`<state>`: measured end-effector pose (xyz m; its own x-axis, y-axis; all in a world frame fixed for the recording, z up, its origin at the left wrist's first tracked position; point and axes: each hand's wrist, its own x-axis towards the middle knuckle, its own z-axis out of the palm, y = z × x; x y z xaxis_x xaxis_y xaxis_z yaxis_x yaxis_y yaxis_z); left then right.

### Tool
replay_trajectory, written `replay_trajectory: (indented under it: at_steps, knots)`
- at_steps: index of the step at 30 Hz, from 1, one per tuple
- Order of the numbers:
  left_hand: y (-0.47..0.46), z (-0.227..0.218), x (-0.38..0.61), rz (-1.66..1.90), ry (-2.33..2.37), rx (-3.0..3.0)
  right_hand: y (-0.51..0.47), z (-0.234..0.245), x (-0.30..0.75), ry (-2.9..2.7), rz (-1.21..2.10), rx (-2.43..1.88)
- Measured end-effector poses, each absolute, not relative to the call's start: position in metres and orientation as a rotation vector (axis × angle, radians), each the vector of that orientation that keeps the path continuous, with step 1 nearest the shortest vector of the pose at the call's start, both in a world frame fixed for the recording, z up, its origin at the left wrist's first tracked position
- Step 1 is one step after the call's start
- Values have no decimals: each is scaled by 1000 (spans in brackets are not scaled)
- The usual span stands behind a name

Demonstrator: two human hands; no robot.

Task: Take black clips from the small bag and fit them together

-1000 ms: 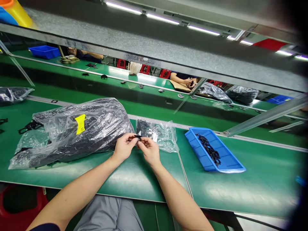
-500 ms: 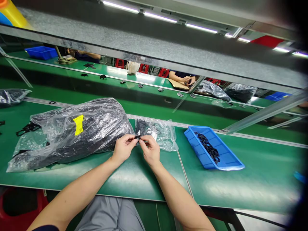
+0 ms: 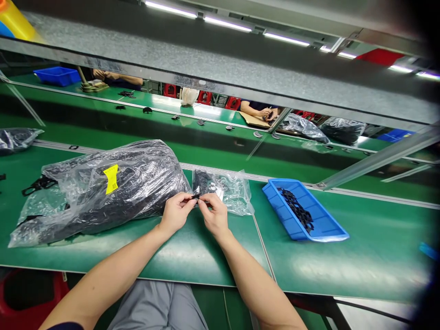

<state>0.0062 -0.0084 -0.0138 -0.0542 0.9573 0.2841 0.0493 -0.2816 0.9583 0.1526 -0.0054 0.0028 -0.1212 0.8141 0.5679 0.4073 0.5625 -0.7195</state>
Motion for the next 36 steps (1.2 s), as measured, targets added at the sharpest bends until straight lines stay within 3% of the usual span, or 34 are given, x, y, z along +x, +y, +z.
replay_trajectory:
  at_steps: [19, 29, 36]
  knots:
    - [-8, -7, 2, 1391, 1142, 1633, -2, 9, 157, -1845, 344, -993]
    - [-7, -3, 1, 1339, 1132, 1650, 5, -7, 158, -1510, 915, -1083]
    - [-6, -8, 3, 1333, 1151, 1554, 4, -7, 157, -1497, 919, -1115]
